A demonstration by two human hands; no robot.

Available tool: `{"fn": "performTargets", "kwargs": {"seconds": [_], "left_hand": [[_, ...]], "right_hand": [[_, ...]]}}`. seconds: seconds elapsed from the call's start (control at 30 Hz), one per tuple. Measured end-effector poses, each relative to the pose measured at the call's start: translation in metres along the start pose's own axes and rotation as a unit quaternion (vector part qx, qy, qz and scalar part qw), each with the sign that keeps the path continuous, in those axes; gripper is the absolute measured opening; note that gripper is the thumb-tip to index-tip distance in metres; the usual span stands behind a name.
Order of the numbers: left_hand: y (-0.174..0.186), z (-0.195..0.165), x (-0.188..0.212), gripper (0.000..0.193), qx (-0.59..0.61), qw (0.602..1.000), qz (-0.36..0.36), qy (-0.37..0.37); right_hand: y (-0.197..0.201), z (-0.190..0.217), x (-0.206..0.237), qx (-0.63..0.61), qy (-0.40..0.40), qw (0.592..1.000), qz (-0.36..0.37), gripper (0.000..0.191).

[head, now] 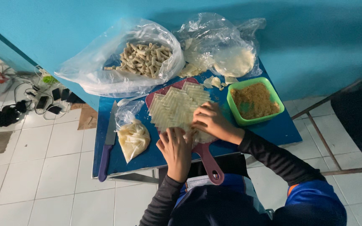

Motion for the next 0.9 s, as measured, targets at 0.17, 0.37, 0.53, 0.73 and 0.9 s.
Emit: {"fn": "performTargets", "kwargs": {"seconds": [0.17, 0.37, 0.53, 0.73, 0.9], "left_hand": [[-0.001, -0.002, 0.0, 0.022, 0.019, 1.0, -0.005, -0.02], [-0.001, -0.011, -0.004, 0.017, -0.019, 0.997, 0.013, -0.067], [0.002, -0.014, -0.008, 0.015, -0.003, 0.997, 0.0, -0.08], [-0.008, -0.01, -0.009, 0.029, 0.123, 0.991, 0.027, -0.042], [-0.009, -0.013, -0.004, 0.033, 0.146, 0.988, 0.024, -0.051]], "right_hand": [[0.011, -0.005, 0.004, 0.039, -0.027, 0.999, -0.006, 0.011], [0.018, -0.012, 0.013, 0.041, -0.107, 0.993, -0.001, 0.014], [0.023, -0.009, 0.016, 0.046, -0.13, 0.99, 0.009, 0.017], [0.025, -0.01, 0.01, 0.003, -0.143, 0.99, 0.023, 0.018], [0.017, -0.018, 0.01, -0.059, -0.193, 0.979, 0.034, 0.018]]}}
Point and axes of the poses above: each hand's wrist, its own x-axis away from the middle knuckle, its own y-axis out of the back of the hand, z = x × y, the point moved 7 cm from there along -x, towards the middle knuckle, and after that the axes turned 2 degrees about -y, right-handed, at the moved point
